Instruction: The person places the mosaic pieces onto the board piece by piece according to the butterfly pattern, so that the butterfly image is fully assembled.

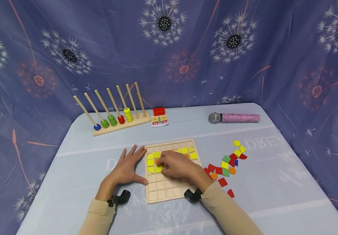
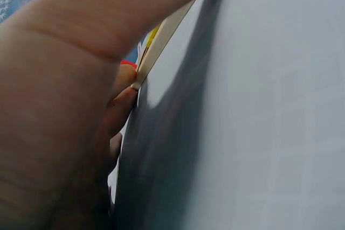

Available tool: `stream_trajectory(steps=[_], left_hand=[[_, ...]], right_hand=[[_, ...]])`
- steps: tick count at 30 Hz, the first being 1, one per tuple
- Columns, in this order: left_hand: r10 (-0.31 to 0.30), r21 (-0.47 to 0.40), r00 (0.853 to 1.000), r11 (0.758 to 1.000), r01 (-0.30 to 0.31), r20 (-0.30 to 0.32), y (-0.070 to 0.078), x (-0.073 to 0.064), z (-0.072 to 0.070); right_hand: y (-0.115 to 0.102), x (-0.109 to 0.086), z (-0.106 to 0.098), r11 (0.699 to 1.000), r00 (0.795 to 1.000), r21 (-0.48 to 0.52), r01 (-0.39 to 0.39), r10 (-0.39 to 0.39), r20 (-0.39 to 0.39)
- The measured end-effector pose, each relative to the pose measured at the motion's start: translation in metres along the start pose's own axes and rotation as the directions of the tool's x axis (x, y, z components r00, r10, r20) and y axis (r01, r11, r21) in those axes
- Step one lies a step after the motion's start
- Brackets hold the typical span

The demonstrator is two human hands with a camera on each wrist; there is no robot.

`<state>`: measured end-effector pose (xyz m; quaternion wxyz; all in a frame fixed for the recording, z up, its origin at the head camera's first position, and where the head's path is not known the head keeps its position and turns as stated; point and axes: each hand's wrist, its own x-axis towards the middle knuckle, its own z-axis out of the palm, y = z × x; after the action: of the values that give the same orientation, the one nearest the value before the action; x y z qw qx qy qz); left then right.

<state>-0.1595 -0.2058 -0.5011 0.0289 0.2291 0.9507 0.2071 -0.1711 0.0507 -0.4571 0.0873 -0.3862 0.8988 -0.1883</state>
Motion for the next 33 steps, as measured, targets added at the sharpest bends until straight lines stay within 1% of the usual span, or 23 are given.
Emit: stream_trajectory(steps=[5,9,12,14,19,24,29,33], left_hand=[[-0.007,-0.002,1.000,1.000,0.007,-0.002,-0.001,-0.002,0.000],[-0.019,-0.003,1.000,1.000,0.019,-0.003,-0.002,-0.004,0.000],[-0.020,-0.002,1.000,1.000,0.020,0.004,-0.003,-0.003,0.000],[-0.018,0.001,1.000,1.000,0.018,0.008,-0.003,-0.002,0.000],[-0.012,0.002,1.000,1.000,0.012,0.016,-0.002,0.000,0.001],[-0.020,0.000,1.000,1.000,0.020,0.020,-0.001,-0.001,0.000],[-0.020,-0.001,0.999,1.000,0.020,0.025,0.000,-0.001,0.000],[-0.017,-0.006,1.000,1.000,0.017,0.016,0.000,-0.001,-0.001]], right_hand=[[0.008,-0.010,-0.008,1.000,1.000,0.014,-0.022,0.022,-0.013],[0.021,-0.022,-0.015,0.999,0.999,0.034,-0.035,0.036,-0.035],[0.034,-0.035,-0.020,0.996,0.997,0.060,-0.064,0.067,-0.048],[0.042,-0.045,-0.024,0.992,0.993,0.075,-0.097,0.101,-0.055],[0.062,-0.073,-0.034,0.975,0.978,0.122,-0.187,0.196,-0.067],[0.083,-0.103,-0.039,0.960,0.961,0.116,-0.256,0.266,-0.081],[0.102,-0.132,-0.043,0.942,0.944,0.136,-0.306,0.319,-0.088],[0.116,-0.150,-0.047,0.932,0.932,0.154,-0.328,0.346,-0.110]])
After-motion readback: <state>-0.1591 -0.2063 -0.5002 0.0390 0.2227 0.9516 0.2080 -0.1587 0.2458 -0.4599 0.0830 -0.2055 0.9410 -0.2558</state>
